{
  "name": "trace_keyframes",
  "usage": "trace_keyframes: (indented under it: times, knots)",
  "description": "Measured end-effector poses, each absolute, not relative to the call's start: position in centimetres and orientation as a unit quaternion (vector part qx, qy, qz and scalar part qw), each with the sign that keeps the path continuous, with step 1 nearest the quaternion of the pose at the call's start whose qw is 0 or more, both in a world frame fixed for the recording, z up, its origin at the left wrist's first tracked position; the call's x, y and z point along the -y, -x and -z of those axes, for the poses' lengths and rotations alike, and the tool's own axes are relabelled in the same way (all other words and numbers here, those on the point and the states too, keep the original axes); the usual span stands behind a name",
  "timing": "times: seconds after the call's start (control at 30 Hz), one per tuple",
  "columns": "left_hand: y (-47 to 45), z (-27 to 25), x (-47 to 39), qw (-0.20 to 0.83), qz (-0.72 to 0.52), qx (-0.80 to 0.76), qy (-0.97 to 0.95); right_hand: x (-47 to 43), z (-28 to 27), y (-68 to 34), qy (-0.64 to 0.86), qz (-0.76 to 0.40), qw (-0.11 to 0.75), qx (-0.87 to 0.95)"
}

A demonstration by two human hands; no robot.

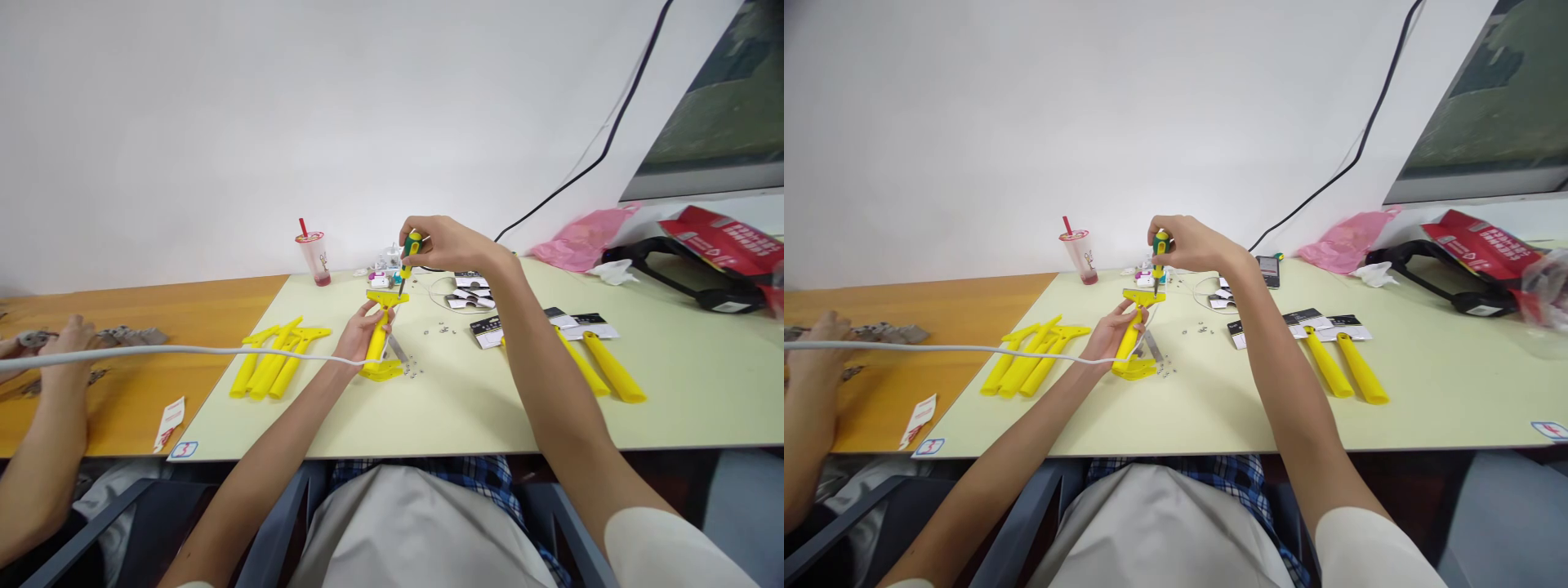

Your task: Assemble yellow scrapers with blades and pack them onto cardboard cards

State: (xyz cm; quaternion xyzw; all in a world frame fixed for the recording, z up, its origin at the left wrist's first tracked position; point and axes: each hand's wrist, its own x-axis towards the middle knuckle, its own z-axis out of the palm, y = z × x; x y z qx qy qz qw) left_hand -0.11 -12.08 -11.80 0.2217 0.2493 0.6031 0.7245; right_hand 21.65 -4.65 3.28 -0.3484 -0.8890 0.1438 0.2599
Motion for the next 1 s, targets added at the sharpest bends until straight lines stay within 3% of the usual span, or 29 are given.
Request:
trace_keyframes:
  times: [1.0]
  knots:
    - [0.3, 12.1, 12.1, 0.717, -0.621, -0.24, -0.208, 3.7, -2.1, -20.5, 0.331, -0.093, 0.299, 0.89]
